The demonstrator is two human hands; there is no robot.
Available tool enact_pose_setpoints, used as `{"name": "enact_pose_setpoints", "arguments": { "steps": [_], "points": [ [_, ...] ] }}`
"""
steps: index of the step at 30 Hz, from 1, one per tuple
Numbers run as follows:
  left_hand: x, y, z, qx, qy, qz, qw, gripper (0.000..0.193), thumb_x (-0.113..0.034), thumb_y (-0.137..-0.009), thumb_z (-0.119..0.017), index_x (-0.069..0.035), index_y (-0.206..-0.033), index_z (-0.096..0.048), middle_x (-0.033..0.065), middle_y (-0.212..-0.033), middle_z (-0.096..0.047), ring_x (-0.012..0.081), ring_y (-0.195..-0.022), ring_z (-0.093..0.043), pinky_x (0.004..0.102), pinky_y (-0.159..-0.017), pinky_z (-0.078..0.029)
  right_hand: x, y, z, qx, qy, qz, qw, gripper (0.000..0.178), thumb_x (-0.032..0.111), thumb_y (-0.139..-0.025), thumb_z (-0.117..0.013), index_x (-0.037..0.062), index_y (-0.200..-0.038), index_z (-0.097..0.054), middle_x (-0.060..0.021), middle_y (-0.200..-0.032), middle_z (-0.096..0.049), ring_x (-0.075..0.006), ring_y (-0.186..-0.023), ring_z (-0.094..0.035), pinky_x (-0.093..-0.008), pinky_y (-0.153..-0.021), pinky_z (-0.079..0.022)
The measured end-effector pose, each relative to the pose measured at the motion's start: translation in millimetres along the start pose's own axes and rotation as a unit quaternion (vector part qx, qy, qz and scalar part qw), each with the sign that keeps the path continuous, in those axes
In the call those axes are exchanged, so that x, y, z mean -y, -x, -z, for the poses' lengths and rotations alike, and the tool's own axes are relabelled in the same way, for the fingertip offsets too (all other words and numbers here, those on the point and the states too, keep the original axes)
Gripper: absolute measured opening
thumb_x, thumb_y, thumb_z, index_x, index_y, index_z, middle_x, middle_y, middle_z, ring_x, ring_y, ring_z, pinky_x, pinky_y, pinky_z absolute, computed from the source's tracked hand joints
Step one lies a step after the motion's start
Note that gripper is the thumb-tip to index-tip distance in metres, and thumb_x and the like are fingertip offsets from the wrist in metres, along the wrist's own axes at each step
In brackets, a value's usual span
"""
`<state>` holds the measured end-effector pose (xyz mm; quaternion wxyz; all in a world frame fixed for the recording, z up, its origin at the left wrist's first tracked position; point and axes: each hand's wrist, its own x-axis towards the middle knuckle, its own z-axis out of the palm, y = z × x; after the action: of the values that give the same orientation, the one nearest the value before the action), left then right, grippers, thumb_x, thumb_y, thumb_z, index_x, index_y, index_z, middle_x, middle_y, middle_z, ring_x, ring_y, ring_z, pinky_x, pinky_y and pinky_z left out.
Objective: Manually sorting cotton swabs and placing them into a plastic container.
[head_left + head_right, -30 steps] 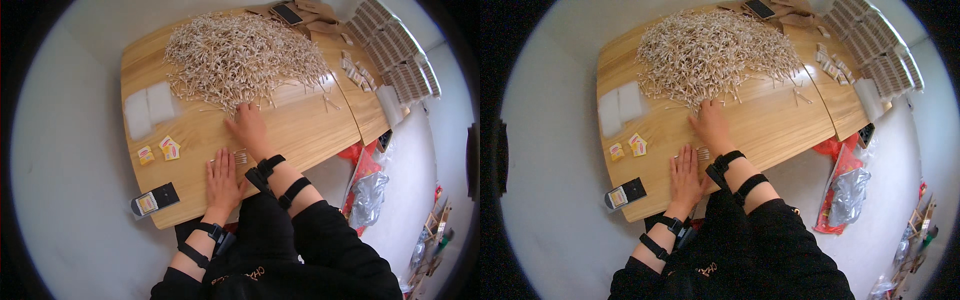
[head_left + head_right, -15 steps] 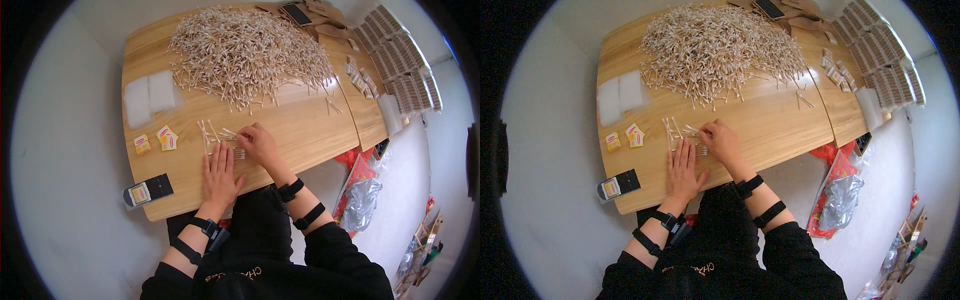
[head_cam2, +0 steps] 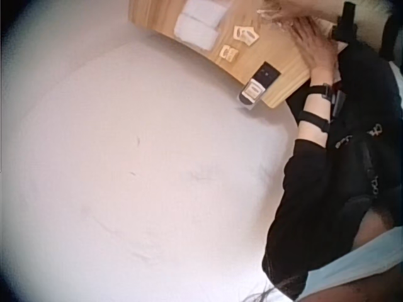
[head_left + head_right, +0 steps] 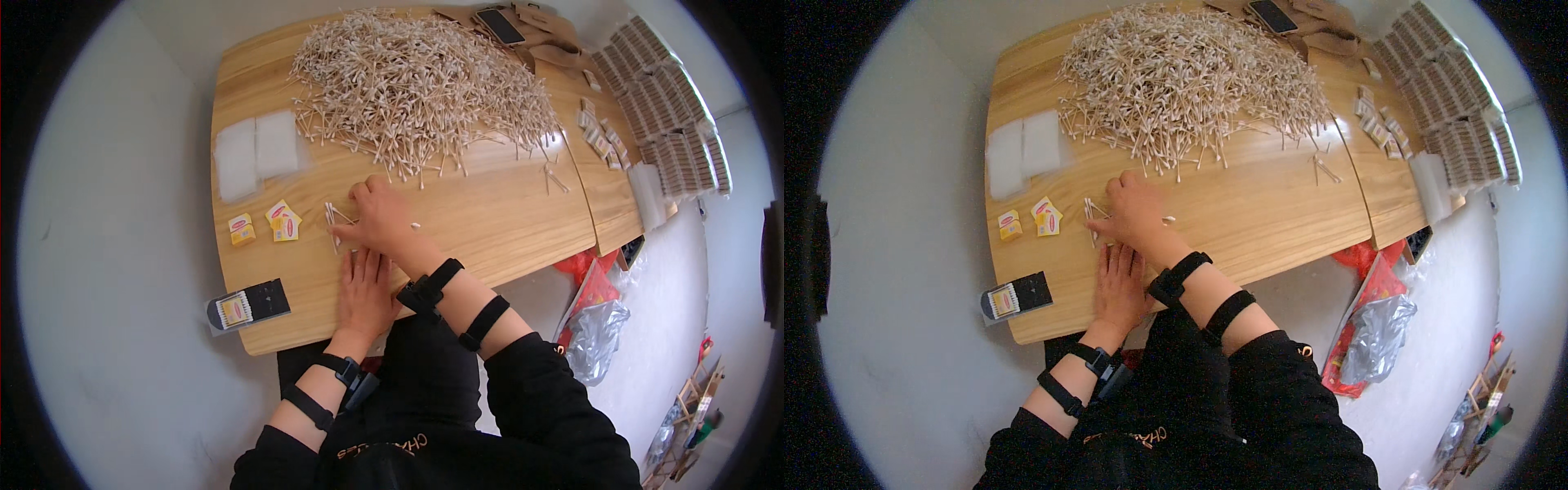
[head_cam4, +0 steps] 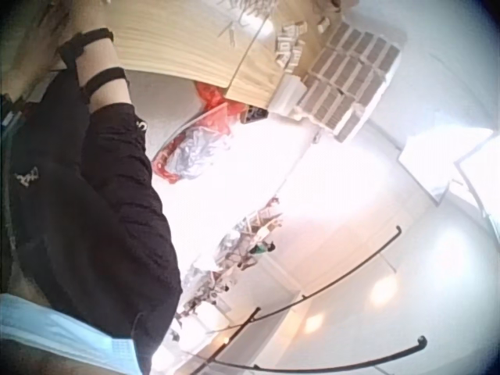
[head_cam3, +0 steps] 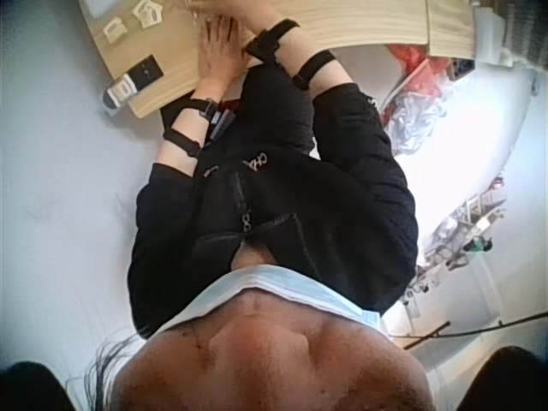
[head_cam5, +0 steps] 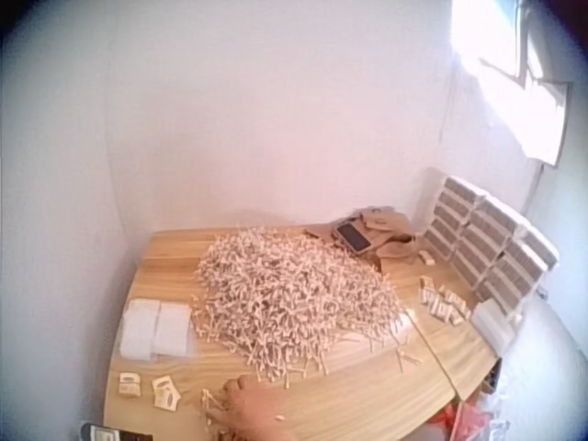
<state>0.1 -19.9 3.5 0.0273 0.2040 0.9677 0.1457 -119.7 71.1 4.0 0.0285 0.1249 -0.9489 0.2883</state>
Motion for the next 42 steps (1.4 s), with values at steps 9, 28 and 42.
{"name": "enact_pose_setpoints", "arguments": {
  "steps": [9,28,42],
  "points": [
    [1,2,-2,-0.014,-0.034,-0.003,0.999,0.07,-0.041,-0.085,-0.059,0.001,-0.138,-0.04,0.0182,-0.142,-0.037,0.0339,-0.138,-0.026,0.0507,-0.117,-0.013,28,8,-4,0.018,0.081,0.029,0.996,0.065,0.045,-0.06,-0.081,0.0054,-0.106,-0.059,-0.013,-0.103,-0.054,-0.0307,-0.105,-0.051,-0.0407,-0.088,-0.042],
    [3,1,-7,-0.06,0.039,-0.014,0.997,0.082,-0.041,-0.083,-0.063,-0.001,-0.146,-0.028,0.0183,-0.154,-0.019,0.0329,-0.144,-0.016,0.051,-0.116,-0.011,-64,53,46,-0.048,-0.233,-0.006,0.971,0.036,0.009,-0.079,-0.068,0.0074,-0.114,-0.063,-0.0162,-0.106,-0.055,-0.0314,-0.096,-0.058,-0.0372,-0.083,-0.048],
    [15,-51,11,0.006,0.016,-0.025,1.0,0.101,-0.047,-0.071,-0.075,0.0,-0.145,-0.026,0.0162,-0.152,-0.025,0.0337,-0.14,-0.022,0.0526,-0.112,-0.018,-88,75,53,-0.164,-0.08,-0.049,0.982,0.021,0.008,-0.072,-0.071,0.0062,-0.093,-0.068,-0.0138,-0.092,-0.058,-0.0321,-0.088,-0.057,-0.0408,-0.076,-0.047]
  ]
}}
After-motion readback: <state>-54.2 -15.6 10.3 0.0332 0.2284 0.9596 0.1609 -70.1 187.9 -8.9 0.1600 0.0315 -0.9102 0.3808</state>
